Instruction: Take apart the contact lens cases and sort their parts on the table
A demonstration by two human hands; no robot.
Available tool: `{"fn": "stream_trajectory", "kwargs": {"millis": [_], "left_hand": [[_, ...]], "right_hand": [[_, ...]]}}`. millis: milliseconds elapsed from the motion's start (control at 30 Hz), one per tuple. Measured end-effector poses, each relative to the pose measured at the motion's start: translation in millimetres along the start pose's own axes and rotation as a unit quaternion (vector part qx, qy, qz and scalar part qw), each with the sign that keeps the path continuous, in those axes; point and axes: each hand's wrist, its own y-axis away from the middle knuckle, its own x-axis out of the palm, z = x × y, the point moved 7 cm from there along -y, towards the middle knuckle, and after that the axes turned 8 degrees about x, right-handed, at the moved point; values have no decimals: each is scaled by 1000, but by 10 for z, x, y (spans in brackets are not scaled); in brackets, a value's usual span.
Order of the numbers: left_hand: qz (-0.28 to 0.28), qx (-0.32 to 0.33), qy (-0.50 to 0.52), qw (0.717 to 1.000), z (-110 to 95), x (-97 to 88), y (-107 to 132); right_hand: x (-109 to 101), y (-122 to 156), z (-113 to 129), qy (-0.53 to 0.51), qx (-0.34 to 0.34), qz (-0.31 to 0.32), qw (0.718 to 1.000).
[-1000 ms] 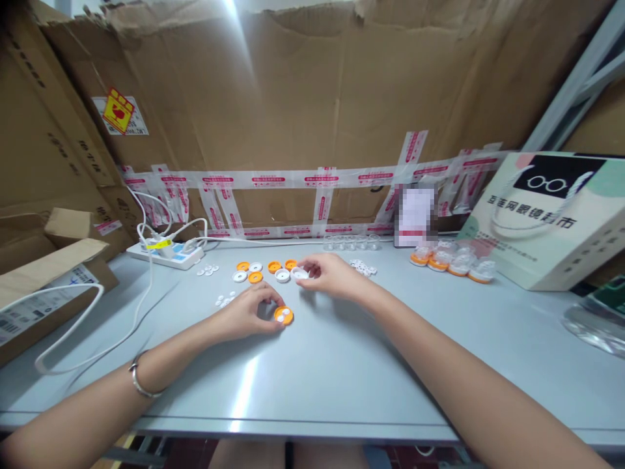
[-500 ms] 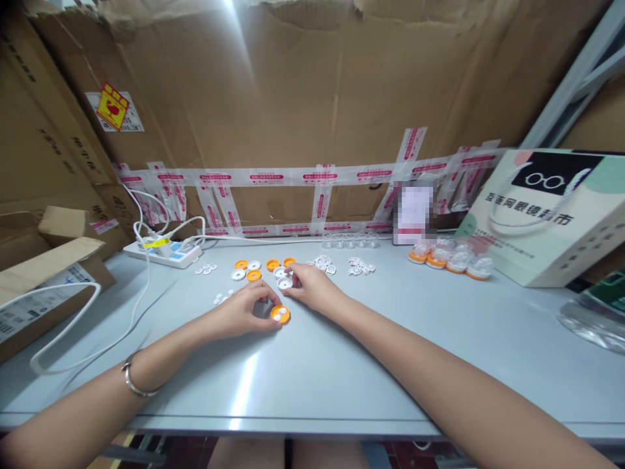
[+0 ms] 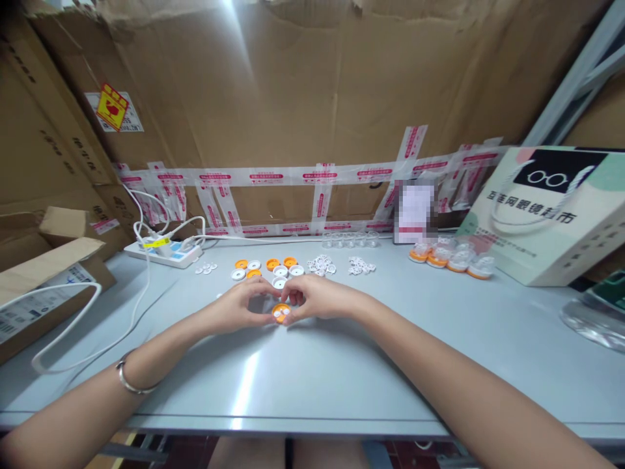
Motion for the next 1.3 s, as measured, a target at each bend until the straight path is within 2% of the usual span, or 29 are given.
{"fn": "stream_trajectory", "kwargs": {"millis": [67, 133, 267, 533, 633, 733, 833, 1033, 1300], "left_hand": [[-10, -4, -16, 1000, 6, -51, -2], [4, 3, -18, 1000, -16, -62, -6], [44, 6, 3, 999, -73, -26, -17], [47, 29, -45, 997, -124, 33, -60], [56, 9, -55, 997, -96, 59, -79], [72, -39, -61, 995, -53, 76, -106], [82, -66, -103, 989, -52, 74, -141], [95, -42, -197, 975, -163, 73, -173], [115, -14, -359, 926, -326, 176, -172]], "right_hand": [[34, -14, 1, 8, 11, -3, 1000], [60, -25, 20, 10, 14, -3, 1000], [86, -34, 44, 3, 6, 3, 1000], [128, -36, -7, -23, 9, 28, 999], [138, -37, -23, -27, 17, 37, 999], [154, -40, -36, -26, 22, 47, 998], [162, -41, -32, -30, 20, 52, 998], [156, -40, -9, -22, 15, 46, 999], [173, -68, -37, -20, 0, 27, 999]]}}
